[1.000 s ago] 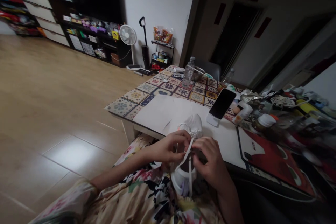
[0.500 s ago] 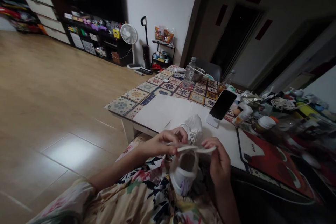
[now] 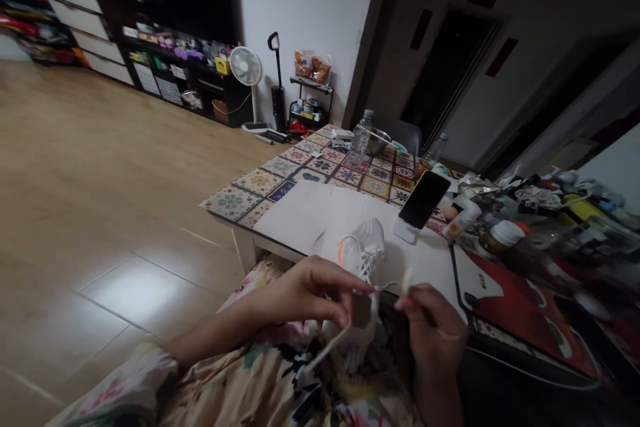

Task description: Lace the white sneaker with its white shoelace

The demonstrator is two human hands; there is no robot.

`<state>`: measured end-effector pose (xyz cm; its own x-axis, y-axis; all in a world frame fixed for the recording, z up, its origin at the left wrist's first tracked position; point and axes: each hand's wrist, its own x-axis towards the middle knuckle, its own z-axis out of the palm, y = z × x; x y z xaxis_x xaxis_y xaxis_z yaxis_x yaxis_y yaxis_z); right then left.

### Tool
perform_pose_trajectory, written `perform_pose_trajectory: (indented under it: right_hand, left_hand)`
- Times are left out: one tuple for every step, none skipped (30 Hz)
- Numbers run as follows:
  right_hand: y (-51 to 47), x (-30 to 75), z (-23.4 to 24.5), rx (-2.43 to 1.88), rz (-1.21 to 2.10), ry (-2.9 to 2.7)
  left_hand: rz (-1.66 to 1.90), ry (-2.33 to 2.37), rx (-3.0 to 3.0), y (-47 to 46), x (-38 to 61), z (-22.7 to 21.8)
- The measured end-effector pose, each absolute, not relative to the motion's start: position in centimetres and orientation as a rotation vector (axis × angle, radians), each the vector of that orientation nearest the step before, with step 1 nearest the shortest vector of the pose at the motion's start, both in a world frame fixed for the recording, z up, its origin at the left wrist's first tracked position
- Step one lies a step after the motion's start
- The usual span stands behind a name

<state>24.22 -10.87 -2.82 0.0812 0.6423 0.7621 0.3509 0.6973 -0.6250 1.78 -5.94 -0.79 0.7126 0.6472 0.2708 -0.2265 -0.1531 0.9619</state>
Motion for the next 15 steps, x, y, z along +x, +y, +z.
perform_pose_trajectory:
  right_hand:
    - [-11.1,23.9,-2.8,-0.853,0.199,-1.7]
    - [-11.3,23.7,-2.8,-0.839,0.14,-1.85]
    - [-11.3,23.4,-2.7,-0.813,0.087,-1.953]
    - [-11.4,23.2,-2.5,-0.79,0.049,-2.013]
    - [-11.3,23.0,-2.4,-0.78,0.029,-2.037]
    - [-11.3,22.9,-2.2,-0.781,0.026,-2.037]
    - [-11.2,22.8,-2.1,-0.792,0.037,-2.03]
    - [-11.1,22.8,-2.1,-0.806,0.049,-2.021]
    - [-11.1,22.8,-2.2,-0.818,0.057,-2.017]
    - [-11.1,22.8,-2.3,-0.822,0.063,-2.015]
    - [-11.2,22.8,-2.4,-0.819,0.068,-2.001]
    - [-11.2,22.9,-2.6,-0.813,0.078,-1.971]
    - [-11.2,22.9,-2.9,-0.814,0.094,-1.915]
    - [-11.3,22.9,-3.1,-0.827,0.114,-1.842]
    - [-11.3,22.9,-3.3,-0.85,0.137,-1.762]
  left_hand:
    - [0.795,0.381,1.519,-6.2,2.2,-0.9]
    - [0.81,0.402,1.518,-6.3,2.7,-1.1]
    - [0.853,0.412,1.538,-6.4,3.0,-1.4]
    - [0.897,0.422,1.57,-6.4,3.3,-1.7]
    - [0.944,0.431,1.615,-6.4,3.5,-1.9]
    - [0.984,0.445,1.661,-6.3,3.7,-2.0]
    - [1.012,0.461,1.701,-6.3,3.8,-2.1]
    - [1.038,0.471,1.733,-6.3,3.8,-2.2]
    - [1.054,0.471,1.765,-6.3,3.9,-2.1]
    - [1.071,0.46,1.796,-6.3,3.9,-2.0]
    - [1.084,0.441,1.824,-6.3,3.9,-1.9]
    - [1.087,0.42,1.848,-6.3,4.0,-1.8]
    - [1.084,0.4,1.867,-6.4,4.0,-1.7]
    - [1.07,0.384,1.878,-6.5,4.0,-1.5]
    - [1.051,0.371,1.884,-6.5,4.0,-1.4]
